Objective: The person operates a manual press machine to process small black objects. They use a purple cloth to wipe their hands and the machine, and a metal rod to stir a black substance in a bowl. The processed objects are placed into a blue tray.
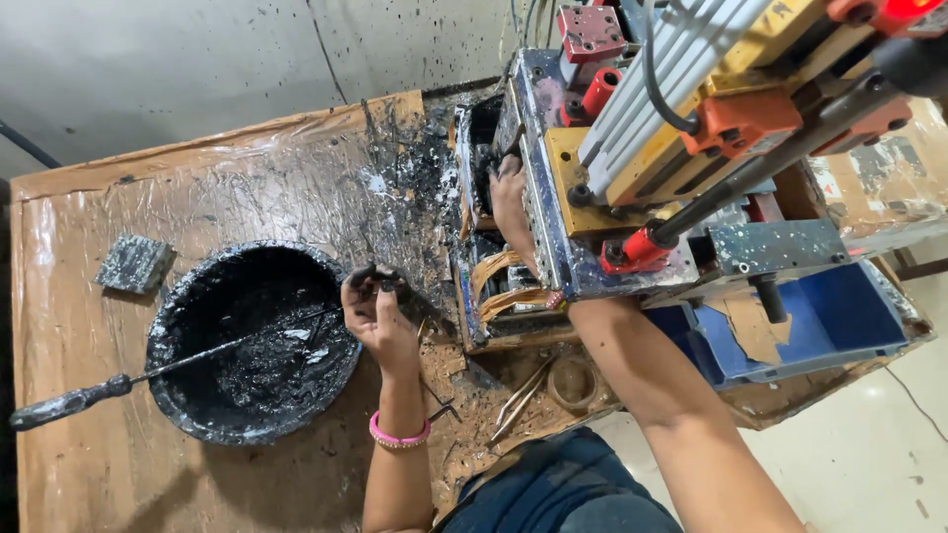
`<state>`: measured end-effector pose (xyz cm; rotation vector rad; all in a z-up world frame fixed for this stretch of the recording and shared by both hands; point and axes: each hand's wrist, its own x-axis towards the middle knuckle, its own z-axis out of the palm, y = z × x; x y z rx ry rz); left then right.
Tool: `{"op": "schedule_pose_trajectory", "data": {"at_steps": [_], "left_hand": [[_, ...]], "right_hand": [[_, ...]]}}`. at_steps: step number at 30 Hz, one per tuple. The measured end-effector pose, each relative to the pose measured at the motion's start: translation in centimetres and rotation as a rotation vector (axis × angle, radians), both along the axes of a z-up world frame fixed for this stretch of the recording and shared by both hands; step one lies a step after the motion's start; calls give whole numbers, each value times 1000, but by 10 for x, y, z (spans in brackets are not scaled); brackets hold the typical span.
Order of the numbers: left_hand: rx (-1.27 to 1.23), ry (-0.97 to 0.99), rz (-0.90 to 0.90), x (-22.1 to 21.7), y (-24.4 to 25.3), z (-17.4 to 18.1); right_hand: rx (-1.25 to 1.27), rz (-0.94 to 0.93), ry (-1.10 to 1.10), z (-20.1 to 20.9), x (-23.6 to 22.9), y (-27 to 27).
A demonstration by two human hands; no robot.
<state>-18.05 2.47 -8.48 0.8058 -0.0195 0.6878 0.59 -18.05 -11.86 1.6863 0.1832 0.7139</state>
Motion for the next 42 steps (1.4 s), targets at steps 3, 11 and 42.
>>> {"op": "schedule_pose_trajectory", "data": {"at_steps": [3, 11, 42], "left_hand": [[-51, -4, 60, -4, 3, -11], [-186, -150, -33, -5, -21, 13], [-53, 16, 253, -73, 9, -2]], "right_hand": [[499, 1, -174, -22, 20, -7], [-136, 38, -262, -29, -61, -28], [-2181, -893, -93, 36, -215, -278]]}}
